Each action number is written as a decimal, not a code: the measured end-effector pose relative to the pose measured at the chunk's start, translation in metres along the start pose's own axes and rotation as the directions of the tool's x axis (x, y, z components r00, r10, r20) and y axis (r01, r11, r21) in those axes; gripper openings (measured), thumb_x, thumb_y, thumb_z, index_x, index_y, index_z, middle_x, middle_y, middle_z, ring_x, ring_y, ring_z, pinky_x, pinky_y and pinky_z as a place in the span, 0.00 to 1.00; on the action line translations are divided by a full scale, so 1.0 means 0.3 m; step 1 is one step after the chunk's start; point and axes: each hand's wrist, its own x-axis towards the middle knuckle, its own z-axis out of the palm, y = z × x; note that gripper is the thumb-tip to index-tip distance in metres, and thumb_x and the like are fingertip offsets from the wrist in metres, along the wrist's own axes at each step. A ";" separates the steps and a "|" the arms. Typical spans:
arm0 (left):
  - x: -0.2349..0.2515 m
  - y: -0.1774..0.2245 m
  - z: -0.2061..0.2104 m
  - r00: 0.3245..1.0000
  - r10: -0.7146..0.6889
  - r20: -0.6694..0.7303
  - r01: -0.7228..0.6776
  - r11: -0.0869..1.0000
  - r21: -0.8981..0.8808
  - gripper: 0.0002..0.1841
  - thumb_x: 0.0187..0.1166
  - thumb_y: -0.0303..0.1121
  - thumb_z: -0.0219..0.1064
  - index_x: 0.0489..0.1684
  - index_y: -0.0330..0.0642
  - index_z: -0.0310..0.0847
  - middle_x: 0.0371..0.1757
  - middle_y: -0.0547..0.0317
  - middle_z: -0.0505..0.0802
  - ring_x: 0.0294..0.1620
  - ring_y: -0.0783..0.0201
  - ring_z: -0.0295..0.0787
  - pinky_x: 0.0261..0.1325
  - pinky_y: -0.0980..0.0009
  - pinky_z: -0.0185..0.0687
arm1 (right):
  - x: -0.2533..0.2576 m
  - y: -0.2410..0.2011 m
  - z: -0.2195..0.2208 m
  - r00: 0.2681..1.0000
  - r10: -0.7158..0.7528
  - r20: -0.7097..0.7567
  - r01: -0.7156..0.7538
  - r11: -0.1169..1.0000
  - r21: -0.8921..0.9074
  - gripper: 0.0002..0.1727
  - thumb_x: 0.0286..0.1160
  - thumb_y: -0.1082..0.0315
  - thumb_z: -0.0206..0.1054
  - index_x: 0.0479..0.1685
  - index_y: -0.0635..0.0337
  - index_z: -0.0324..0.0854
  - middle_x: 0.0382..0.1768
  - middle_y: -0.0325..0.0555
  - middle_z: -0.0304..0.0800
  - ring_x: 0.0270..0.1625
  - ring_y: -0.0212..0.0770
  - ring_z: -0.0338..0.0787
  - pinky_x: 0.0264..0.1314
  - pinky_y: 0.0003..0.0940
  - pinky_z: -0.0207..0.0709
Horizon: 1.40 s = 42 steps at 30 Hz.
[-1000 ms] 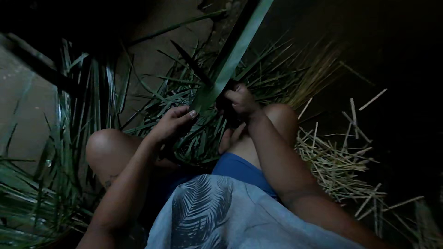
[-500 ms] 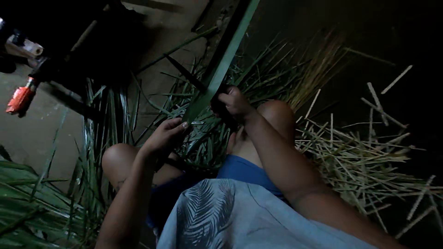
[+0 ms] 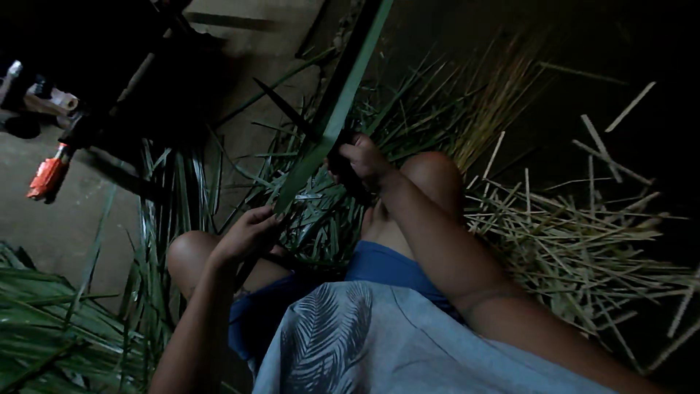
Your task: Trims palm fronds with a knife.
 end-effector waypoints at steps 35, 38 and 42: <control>-0.226 -0.125 -0.068 0.988 -0.143 0.051 0.148 0.981 -0.122 0.15 0.92 0.39 0.51 0.49 0.46 0.84 0.25 0.66 0.81 0.16 0.76 0.72 0.18 0.81 0.72 | 0.025 0.005 -0.002 0.992 0.037 -0.123 -0.023 0.993 0.112 0.14 0.91 0.68 0.46 0.50 0.61 0.78 0.25 0.46 0.86 0.20 0.37 0.84 0.22 0.31 0.84; -0.256 -0.133 -0.077 0.987 -0.147 0.060 0.154 0.980 -0.123 0.14 0.92 0.41 0.52 0.48 0.48 0.84 0.24 0.68 0.81 0.16 0.76 0.72 0.18 0.81 0.72 | 0.023 -0.001 -0.003 0.991 0.046 -0.124 -0.031 0.992 0.120 0.14 0.92 0.68 0.47 0.51 0.60 0.79 0.26 0.46 0.86 0.19 0.37 0.84 0.22 0.31 0.84; -0.294 -0.145 -0.086 0.984 -0.157 0.079 0.168 0.970 -0.174 0.14 0.91 0.43 0.55 0.46 0.49 0.84 0.26 0.67 0.80 0.17 0.76 0.71 0.17 0.80 0.71 | 0.024 0.003 0.007 0.992 0.039 -0.116 -0.030 0.997 0.073 0.15 0.92 0.68 0.46 0.47 0.60 0.79 0.26 0.45 0.87 0.19 0.36 0.83 0.22 0.31 0.83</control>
